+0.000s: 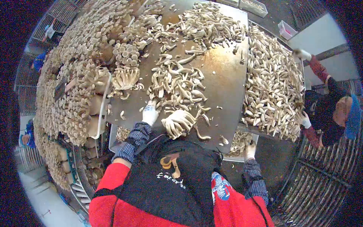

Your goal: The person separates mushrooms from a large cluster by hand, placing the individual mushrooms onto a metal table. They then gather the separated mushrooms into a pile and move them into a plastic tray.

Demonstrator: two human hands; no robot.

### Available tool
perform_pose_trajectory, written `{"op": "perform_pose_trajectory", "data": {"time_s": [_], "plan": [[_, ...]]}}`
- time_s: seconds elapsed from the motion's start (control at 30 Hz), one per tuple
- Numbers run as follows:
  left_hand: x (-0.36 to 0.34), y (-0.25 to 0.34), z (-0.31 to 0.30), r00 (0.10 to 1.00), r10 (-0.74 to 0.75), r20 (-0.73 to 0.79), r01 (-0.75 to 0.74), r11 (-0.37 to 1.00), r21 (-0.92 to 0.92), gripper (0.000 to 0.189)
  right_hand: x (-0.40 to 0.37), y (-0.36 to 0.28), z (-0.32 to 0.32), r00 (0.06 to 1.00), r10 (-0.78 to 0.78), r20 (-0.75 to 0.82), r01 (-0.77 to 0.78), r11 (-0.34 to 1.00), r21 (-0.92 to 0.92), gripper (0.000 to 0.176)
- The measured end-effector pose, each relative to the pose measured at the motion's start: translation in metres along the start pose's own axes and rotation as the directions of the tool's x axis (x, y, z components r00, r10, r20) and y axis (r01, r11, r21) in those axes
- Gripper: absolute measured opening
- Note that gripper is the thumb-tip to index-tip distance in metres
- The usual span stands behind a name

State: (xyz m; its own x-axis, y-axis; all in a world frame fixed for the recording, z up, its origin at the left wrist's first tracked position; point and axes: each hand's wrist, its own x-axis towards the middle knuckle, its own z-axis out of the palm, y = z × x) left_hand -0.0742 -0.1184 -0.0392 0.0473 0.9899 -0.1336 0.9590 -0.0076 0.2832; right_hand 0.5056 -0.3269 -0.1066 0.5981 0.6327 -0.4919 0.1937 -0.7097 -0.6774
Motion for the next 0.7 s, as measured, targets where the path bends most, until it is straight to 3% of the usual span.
{"op": "perform_pose_trajectory", "data": {"time_s": [0.03, 0.07, 0.1, 0.17, 0.2, 0.23, 0.3, 0.33, 0.37, 0.43, 0.47, 0.5, 0.57, 0.6, 0.63, 0.7], "plan": [[0.002, -0.019, 0.030, 0.997, -0.055, -0.055, 0.050, 0.994, -0.100, 0.040, -0.005, -0.012, 0.006, 1.000, 0.001, -0.004, -0.001, 1.000, 0.000, 0.046], [-0.001, -0.027, 0.047, 0.988, -0.120, -0.099, 0.098, 0.975, -0.202, 0.038, -0.022, -0.038, 0.020, 0.964, -0.262, -0.046, 0.249, 0.949, -0.196, 0.047], [-0.006, -0.024, 0.046, 0.988, -0.124, -0.096, 0.102, 0.974, -0.204, 0.038, -0.041, -0.071, 0.035, 0.859, -0.512, -0.029, 0.462, 0.798, -0.387, 0.048], [-0.009, -0.006, 0.021, 0.972, -0.153, -0.178, 0.062, 0.898, -0.436, 0.035, -0.063, -0.132, 0.065, 0.862, -0.369, 0.349, 0.409, 0.911, -0.047, 0.050], [-0.014, 0.040, -0.037, 0.981, -0.140, -0.132, 0.051, 0.852, -0.520, 0.033, -0.094, -0.186, 0.081, 0.838, -0.315, 0.445, 0.313, 0.946, 0.080, 0.052], [-0.016, 0.058, -0.050, 0.966, 0.019, -0.258, -0.160, 0.826, -0.540, 0.031, -0.121, -0.228, 0.101, 0.798, -0.264, 0.542, 0.190, 0.963, 0.190, 0.055], [-0.016, 0.094, -0.061, 0.967, 0.204, -0.153, -0.255, 0.775, -0.578, 0.032, -0.136, -0.256, 0.147, 0.663, -0.403, 0.631, 0.176, 0.903, 0.391, 0.054], [-0.017, 0.118, -0.080, 0.951, 0.307, 0.035, -0.228, 0.774, -0.591, 0.037, -0.138, -0.264, 0.172, 0.606, -0.554, 0.571, 0.397, 0.833, 0.386, 0.053], [-0.018, 0.123, -0.066, 0.914, 0.405, -0.013, -0.341, 0.752, -0.564, 0.040, -0.136, -0.270, 0.190, 0.512, -0.691, 0.511, 0.598, 0.713, 0.365, 0.053], [-0.023, 0.144, -0.078, 0.855, 0.518, -0.013, -0.454, 0.737, -0.501, 0.046, -0.141, -0.292, 0.187, 0.506, -0.645, 0.573, 0.540, 0.755, 0.372, 0.054], [-0.021, 0.141, -0.087, 0.828, 0.549, 0.115, -0.388, 0.709, -0.589, 0.058, -0.143, -0.299, 0.183, 0.494, -0.594, 0.635, 0.483, 0.795, 0.368, 0.056], [-0.023, 0.135, -0.091, 0.820, 0.560, 0.117, -0.398, 0.706, -0.585, 0.058, -0.139, -0.291, 0.178, 0.502, -0.598, 0.625, 0.482, 0.793, 0.372, 0.056], [-0.031, 0.121, -0.098, 0.781, 0.622, 0.050, -0.507, 0.679, -0.531, 0.072, -0.125, -0.254, 0.154, 0.679, -0.375, 0.631, 0.159, 0.914, 0.372, 0.047], [-0.027, 0.105, -0.095, 0.708, 0.700, 0.098, -0.554, 0.636, -0.537, 0.082, -0.118, -0.231, 0.140, 0.752, -0.361, 0.552, 0.044, 0.863, 0.504, 0.039], [-0.027, 0.092, -0.098, 0.651, 0.753, 0.093, -0.677, 0.632, -0.378, 0.084, -0.114, -0.210, 0.123, 0.819, -0.327, 0.472, -0.054, 0.775, 0.629, 0.032], [-0.031, 0.081, -0.096, 0.575, 0.764, 0.293, -0.788, 0.613, -0.054, 0.083, -0.117, -0.188, 0.075, 0.945, -0.103, 0.312, -0.112, 0.791, 0.601, 0.027]]}}
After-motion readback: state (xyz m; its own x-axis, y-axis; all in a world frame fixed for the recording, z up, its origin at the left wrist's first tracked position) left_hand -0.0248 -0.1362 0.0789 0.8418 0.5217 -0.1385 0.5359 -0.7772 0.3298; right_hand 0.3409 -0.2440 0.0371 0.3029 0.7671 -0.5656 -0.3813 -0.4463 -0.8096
